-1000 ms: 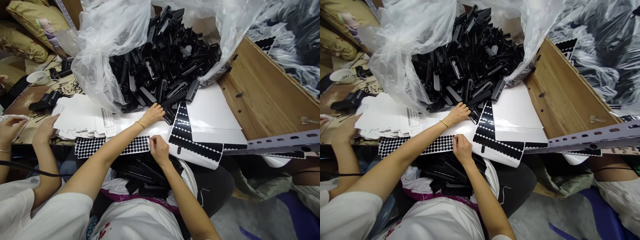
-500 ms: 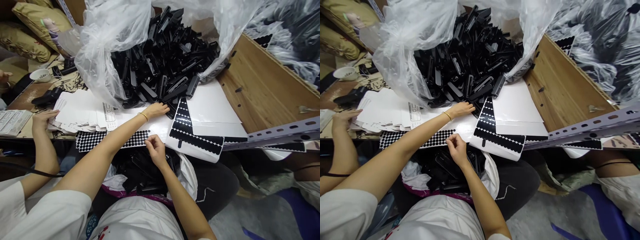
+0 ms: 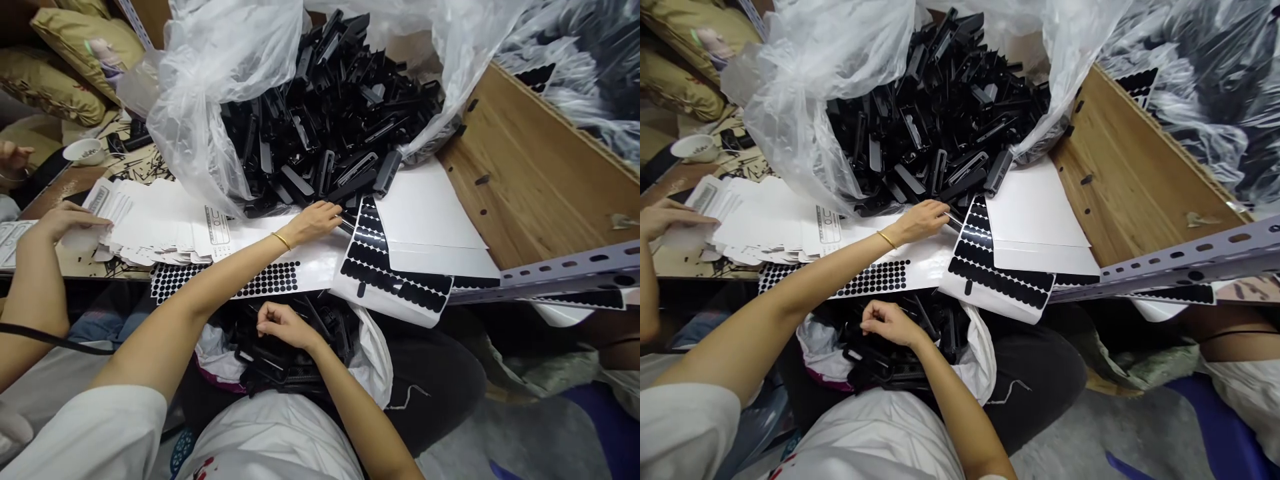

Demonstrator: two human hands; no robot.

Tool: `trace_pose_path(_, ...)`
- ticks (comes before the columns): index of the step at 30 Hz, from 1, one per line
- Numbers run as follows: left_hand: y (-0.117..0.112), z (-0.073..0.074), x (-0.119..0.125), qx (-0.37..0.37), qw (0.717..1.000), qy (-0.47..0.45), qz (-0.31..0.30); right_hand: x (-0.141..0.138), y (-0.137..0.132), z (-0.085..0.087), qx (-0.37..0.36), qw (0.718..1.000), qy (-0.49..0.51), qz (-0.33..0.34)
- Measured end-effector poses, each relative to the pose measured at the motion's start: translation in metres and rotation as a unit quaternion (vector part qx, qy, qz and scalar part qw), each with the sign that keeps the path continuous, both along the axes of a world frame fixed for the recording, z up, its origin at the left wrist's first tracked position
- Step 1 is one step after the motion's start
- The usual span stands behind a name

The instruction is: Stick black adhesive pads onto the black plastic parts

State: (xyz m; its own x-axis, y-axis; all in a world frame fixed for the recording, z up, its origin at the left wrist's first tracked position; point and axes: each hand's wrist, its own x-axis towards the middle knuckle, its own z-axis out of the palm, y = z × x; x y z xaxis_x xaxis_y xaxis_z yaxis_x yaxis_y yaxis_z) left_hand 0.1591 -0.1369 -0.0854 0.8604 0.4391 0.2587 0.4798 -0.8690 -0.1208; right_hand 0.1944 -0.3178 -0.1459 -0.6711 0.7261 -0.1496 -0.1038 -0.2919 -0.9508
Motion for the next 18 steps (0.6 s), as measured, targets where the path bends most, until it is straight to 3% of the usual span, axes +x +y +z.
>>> trace_pose_path(5, -0.025, 0.012, -0.019, -0.119, 0.971, -0.199, 0.059, 0.057, 0.001, -0.003, -0.036, 0.999, -0.024, 0.000)
trace_pose_path(7, -0.040, 0.016, -0.029, -0.208, 0.937, -0.266, 0.085, 0.079, -0.008, -0.002, -0.051, 0.998, -0.040, -0.004)
trace_pose_path(9, -0.058, 0.018, -0.036, -0.316, 0.879, -0.335, 0.127, 0.093, -0.017, 0.003, -0.052, 0.996, -0.070, -0.025)
trace_pose_path(11, -0.079, 0.016, -0.039, -0.453, 0.774, -0.408, 0.170, 0.097, -0.024, 0.014, -0.024, 0.994, -0.099, -0.037)
trace_pose_path(13, -0.101, 0.011, -0.038, -0.606, 0.607, -0.478, 0.187, 0.095, -0.028, 0.028, 0.016, 0.992, -0.110, -0.063)
trace_pose_path(15, -0.122, 0.004, -0.034, -0.705, 0.450, -0.514, 0.191, 0.091, -0.027, 0.043, 0.043, 0.982, -0.107, -0.147)
trace_pose_path(16, -0.131, 0.001, -0.032, -0.733, 0.396, -0.519, 0.190, 0.088, -0.025, 0.050, 0.052, 0.972, -0.109, -0.202)
trace_pose_path(18, -0.145, -0.003, -0.029, -0.756, 0.335, -0.529, 0.191, 0.082, -0.018, 0.058, 0.064, 0.945, -0.122, -0.297)
